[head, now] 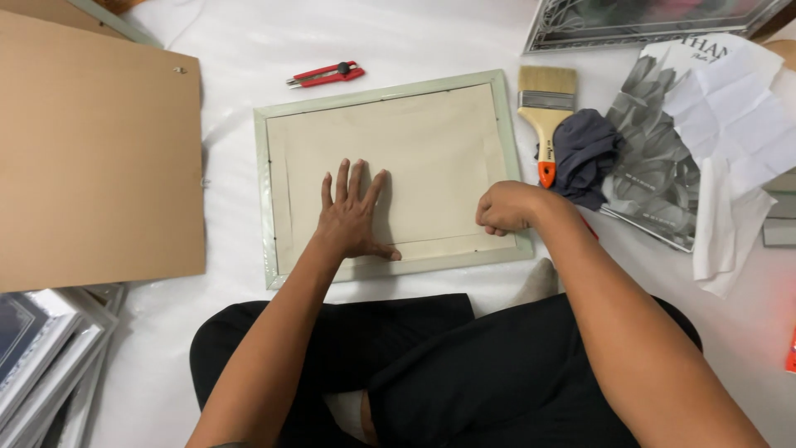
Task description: Assembling a picture frame by inserting artwork and a backing board
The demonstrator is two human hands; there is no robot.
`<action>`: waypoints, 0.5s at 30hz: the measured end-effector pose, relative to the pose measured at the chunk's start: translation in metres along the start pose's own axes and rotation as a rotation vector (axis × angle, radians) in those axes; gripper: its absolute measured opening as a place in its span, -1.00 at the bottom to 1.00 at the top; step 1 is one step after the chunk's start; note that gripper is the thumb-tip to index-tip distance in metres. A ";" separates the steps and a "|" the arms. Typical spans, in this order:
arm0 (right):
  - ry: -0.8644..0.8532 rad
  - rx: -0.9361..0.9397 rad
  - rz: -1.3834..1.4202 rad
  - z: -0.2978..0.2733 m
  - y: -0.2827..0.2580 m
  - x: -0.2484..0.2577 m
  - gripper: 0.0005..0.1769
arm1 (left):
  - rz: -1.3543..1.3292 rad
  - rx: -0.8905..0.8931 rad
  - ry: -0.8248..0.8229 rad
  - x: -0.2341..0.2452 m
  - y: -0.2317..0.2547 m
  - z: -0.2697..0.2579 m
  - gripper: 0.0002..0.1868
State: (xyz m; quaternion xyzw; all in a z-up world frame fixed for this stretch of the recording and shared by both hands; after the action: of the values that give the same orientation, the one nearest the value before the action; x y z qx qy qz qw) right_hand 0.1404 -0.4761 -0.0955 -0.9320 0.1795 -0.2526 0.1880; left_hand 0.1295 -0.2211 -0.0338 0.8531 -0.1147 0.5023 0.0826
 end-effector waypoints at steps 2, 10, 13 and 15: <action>0.014 -0.007 -0.009 -0.006 -0.002 0.003 -0.67 | 0.003 0.036 -0.005 -0.002 -0.018 -0.006 0.66; 0.038 -0.029 0.067 -0.025 -0.014 0.007 -0.63 | -0.015 0.152 -0.026 -0.011 -0.077 -0.032 0.70; 0.040 -0.035 0.072 -0.020 -0.010 0.006 -0.63 | 0.047 0.187 -0.033 -0.019 -0.104 -0.036 0.72; 0.037 -0.038 0.068 -0.018 -0.010 0.007 -0.63 | 0.053 0.211 -0.020 -0.016 -0.121 -0.045 0.72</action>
State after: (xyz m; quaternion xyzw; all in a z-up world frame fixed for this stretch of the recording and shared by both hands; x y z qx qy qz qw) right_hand 0.1384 -0.4755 -0.0742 -0.9239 0.2191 -0.2600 0.1754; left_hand 0.1177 -0.0915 -0.0292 0.8588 -0.0845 0.5049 -0.0219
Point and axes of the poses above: each hand's wrist, its own z-axis towards the middle knuckle, its own x-axis out of the back of the hand, y = z × x, the point moved 10 cm from there along z, towards the middle knuckle
